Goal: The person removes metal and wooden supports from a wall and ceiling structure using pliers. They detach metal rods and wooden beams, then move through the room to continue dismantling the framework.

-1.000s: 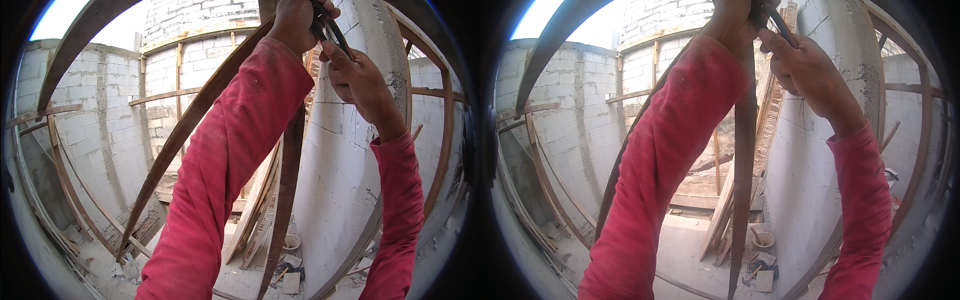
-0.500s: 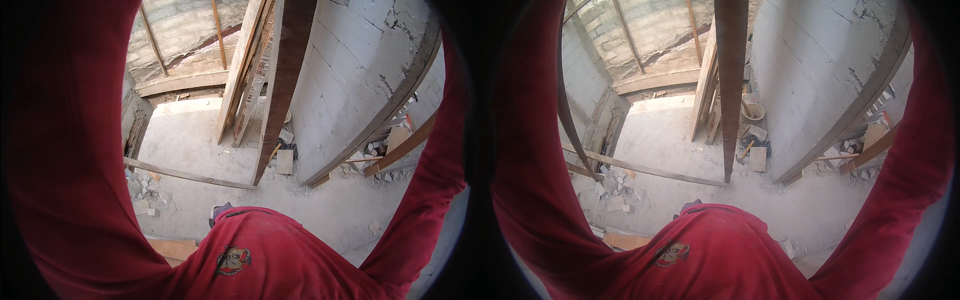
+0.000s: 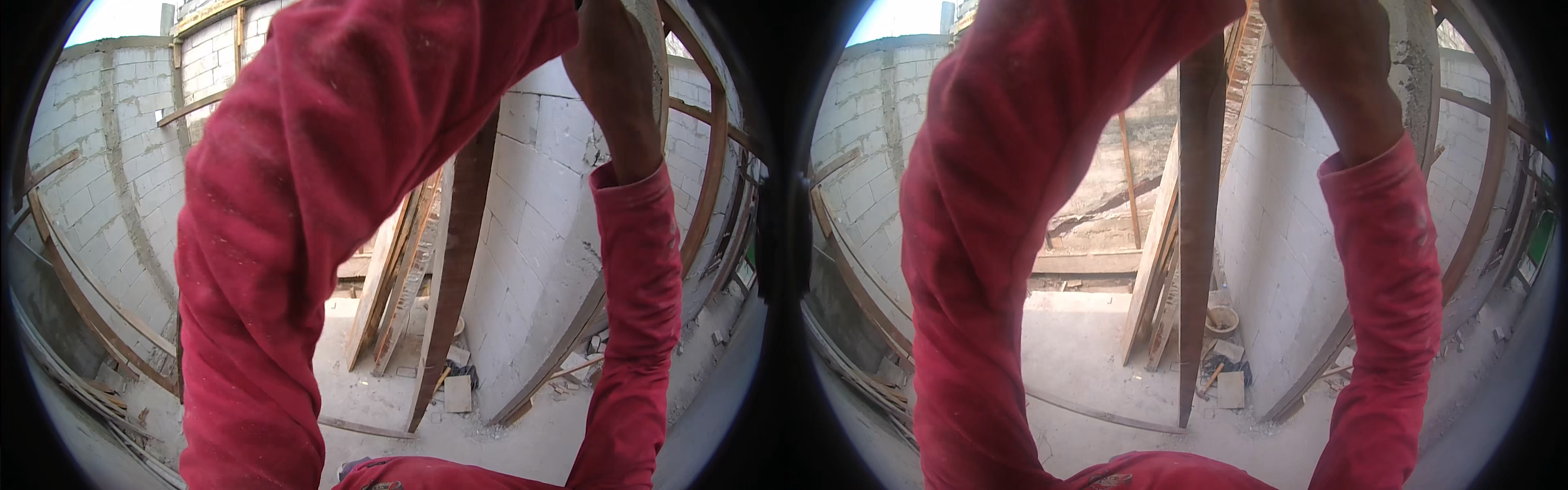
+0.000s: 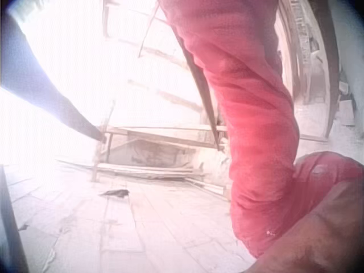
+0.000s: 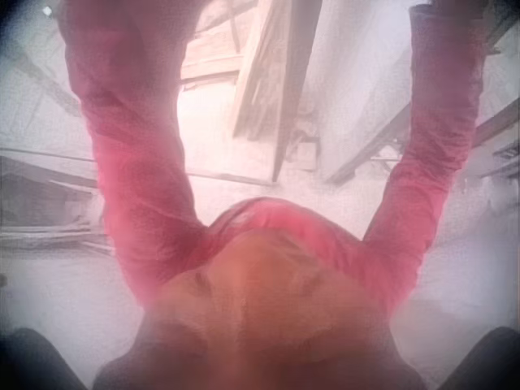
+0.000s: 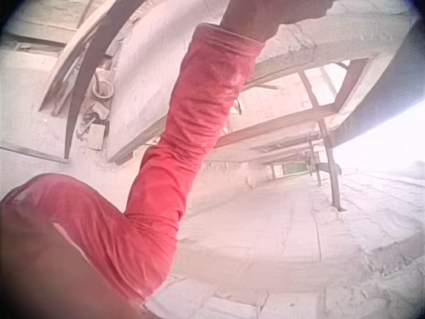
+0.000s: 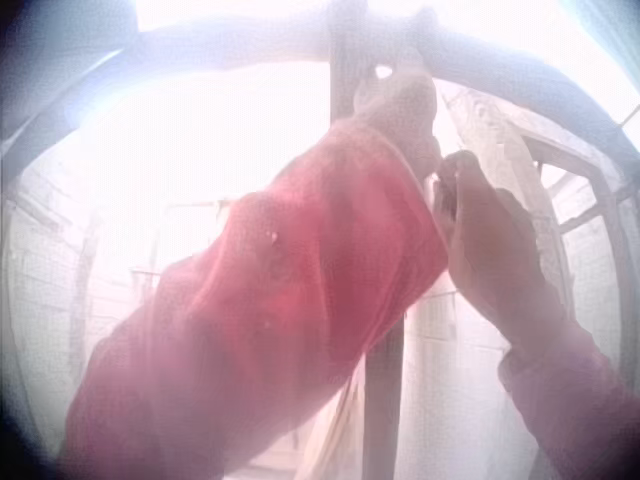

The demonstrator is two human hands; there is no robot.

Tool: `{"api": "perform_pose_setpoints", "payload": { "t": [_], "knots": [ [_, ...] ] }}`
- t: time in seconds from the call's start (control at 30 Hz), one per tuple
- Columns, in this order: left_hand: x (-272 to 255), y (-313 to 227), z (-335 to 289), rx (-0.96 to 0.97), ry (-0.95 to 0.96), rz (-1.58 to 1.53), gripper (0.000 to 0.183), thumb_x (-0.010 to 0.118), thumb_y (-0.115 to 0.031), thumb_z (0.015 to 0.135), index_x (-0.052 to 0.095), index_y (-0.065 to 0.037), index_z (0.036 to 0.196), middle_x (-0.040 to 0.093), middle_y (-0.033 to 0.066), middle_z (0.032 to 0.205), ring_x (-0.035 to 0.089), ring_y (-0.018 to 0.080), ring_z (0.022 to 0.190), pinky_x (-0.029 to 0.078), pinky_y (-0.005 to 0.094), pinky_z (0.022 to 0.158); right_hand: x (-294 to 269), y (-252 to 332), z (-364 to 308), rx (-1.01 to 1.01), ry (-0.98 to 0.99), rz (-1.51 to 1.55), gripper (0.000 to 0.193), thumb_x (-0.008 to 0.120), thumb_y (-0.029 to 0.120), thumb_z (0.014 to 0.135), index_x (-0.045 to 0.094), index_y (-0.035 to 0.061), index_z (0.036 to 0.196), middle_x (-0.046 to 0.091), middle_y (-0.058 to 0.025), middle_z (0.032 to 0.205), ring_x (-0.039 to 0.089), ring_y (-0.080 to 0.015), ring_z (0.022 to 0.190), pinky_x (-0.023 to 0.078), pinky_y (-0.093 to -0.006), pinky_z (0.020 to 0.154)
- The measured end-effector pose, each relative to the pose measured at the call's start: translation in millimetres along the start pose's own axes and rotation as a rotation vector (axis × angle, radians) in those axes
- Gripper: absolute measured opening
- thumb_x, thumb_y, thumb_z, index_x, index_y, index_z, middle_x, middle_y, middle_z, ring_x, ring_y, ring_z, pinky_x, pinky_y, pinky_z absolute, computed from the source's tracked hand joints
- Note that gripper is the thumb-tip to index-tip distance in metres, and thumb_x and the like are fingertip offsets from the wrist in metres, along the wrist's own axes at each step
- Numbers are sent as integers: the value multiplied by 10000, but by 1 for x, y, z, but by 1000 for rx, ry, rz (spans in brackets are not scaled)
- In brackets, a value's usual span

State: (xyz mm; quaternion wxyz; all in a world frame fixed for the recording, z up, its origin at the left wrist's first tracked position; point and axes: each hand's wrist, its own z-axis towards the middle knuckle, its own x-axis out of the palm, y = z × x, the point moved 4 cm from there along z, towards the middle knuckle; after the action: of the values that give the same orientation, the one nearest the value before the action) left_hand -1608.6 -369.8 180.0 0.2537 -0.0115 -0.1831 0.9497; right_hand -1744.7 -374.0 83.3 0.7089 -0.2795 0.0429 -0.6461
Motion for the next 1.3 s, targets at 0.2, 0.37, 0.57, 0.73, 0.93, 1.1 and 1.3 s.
{"api": "perform_pose_setpoints", "payload": {
  "t": [0.2,0.37,0.57,0.73,0.93,1.1,1.3],
  "knots": [
    [33,16,17,-82,141,-303,378,476,-393,1055,467,-81,1268,488,-6,719,445,77,565,415,265,528,-19,-4,16,759,302,1220,403,595,368,1005,529,18,1193,590,-66,894,632,-168,763,494,-338,600],
    [24,31,34,-38,407,-734,347,604,-423,1009,493,-102,938,510,-17,749,524,83,622,520,272,585,-13,0,18,866,458,1885,304,545,329,1045,506,48,1155,495,18,786,499,-70,596,387,-223,484],
    [17,9,16,49,154,-281,477,627,-475,983,541,-10,1044,543,31,772,588,160,661,568,325,630,-28,-2,25,663,390,1024,214,541,181,1018,471,48,1171,594,-78,756,591,-205,526,441,-319,460],
    [37,-1,13,-50,-77,-174,499,620,-488,984,528,3,982,515,23,728,505,133,574,489,303,538,-31,8,19,358,91,92,280,553,101,931,481,16,1188,651,-278,876,686,-423,760,527,-505,597],
    [36,19,30,-91,242,-649,391,586,-466,1011,491,-104,897,396,-48,650,375,76,527,358,253,478,-35,-12,20,668,523,1116,500,660,358,940,492,-9,1234,657,-112,835,690,-237,680,554,-360,618],
    [28,26,34,-129,442,-873,410,636,-489,975,500,-106,925,468,-40,678,474,83,557,460,249,526,-30,-5,24,903,644,1683,345,603,323,995,530,9,1120,619,-31,770,630,-151,624,493,-320,525],
    [36,13,17,-26,112,-338,469,652,-505,958,522,-56,992,551,56,825,548,155,602,542,311,589,-39,-26,20,386,221,-63,220,586,204,985,547,39,1123,692,-203,812,697,-370,685,534,-488,574]
  ]
}}
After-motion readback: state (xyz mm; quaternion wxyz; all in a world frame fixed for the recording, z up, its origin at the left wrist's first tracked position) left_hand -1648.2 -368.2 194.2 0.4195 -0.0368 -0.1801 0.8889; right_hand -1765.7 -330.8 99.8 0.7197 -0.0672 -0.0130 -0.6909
